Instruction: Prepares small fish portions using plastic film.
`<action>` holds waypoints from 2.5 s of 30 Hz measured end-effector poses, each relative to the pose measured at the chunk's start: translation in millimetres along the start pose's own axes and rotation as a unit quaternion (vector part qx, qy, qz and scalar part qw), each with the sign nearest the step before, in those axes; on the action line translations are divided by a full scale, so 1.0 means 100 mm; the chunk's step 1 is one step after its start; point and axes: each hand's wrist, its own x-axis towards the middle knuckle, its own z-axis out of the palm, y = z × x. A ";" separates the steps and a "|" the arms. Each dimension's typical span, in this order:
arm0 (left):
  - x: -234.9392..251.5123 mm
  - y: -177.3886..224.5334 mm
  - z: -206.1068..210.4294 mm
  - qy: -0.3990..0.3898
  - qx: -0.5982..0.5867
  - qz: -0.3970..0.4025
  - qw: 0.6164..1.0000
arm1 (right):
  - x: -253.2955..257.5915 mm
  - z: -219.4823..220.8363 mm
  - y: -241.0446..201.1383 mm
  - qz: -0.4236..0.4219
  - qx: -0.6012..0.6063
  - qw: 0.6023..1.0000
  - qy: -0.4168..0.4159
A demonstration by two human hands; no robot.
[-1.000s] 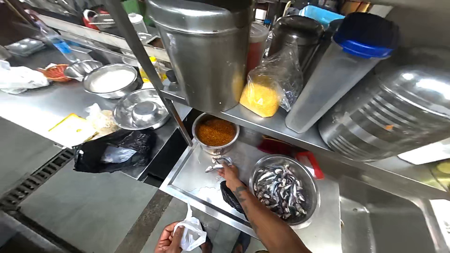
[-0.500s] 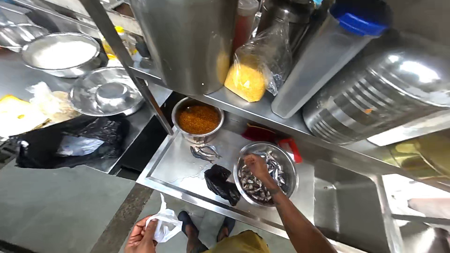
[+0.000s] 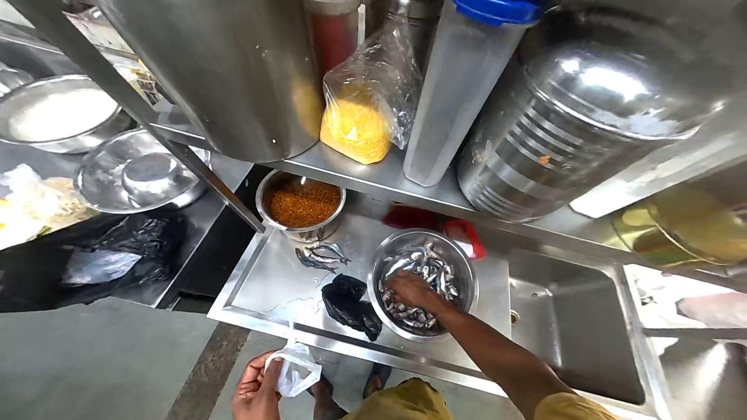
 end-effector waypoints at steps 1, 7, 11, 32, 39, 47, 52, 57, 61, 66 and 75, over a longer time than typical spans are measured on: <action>-0.01 -0.01 0.02 -0.003 -0.002 -0.001 1.000 | 0.00 0.01 0.00 0.012 0.003 1.000 0.011; -0.03 0.00 0.12 0.002 0.010 -0.002 1.000 | -0.02 -0.25 -0.09 0.183 0.163 0.967 0.063; -0.01 0.01 0.13 0.003 0.005 0.007 1.000 | -0.20 -0.47 -0.15 0.193 0.368 0.896 0.156; 0.37 -0.01 0.90 -0.059 0.070 0.062 0.994 | -1.05 -1.12 -0.86 0.082 0.692 0.706 0.124; 0.30 -0.10 1.28 -0.079 0.142 0.080 0.983 | -0.94 -1.29 -1.39 0.105 0.310 0.943 0.065; 0.20 -0.28 1.32 -0.108 0.185 0.091 0.972 | -0.75 -0.85 -1.44 0.087 0.432 0.889 0.121; 0.22 -0.27 1.20 -0.125 0.149 0.104 0.975 | -0.82 -0.78 -1.44 0.054 0.438 0.893 0.086; 0.17 -0.27 1.18 -0.136 0.143 0.102 0.975 | -0.74 -0.72 -1.55 0.050 0.479 0.834 0.270; 0.16 -0.27 1.17 -0.124 0.113 0.141 0.976 | -0.73 -0.62 -1.60 -0.023 0.326 0.912 0.250; 0.16 -0.26 1.11 -0.099 0.091 0.174 0.976 | -0.88 -0.73 -1.67 -0.088 0.242 0.940 0.222; 0.16 -0.12 0.99 -0.060 0.078 0.206 0.974 | -0.70 -0.78 -0.58 0.129 0.226 0.942 0.214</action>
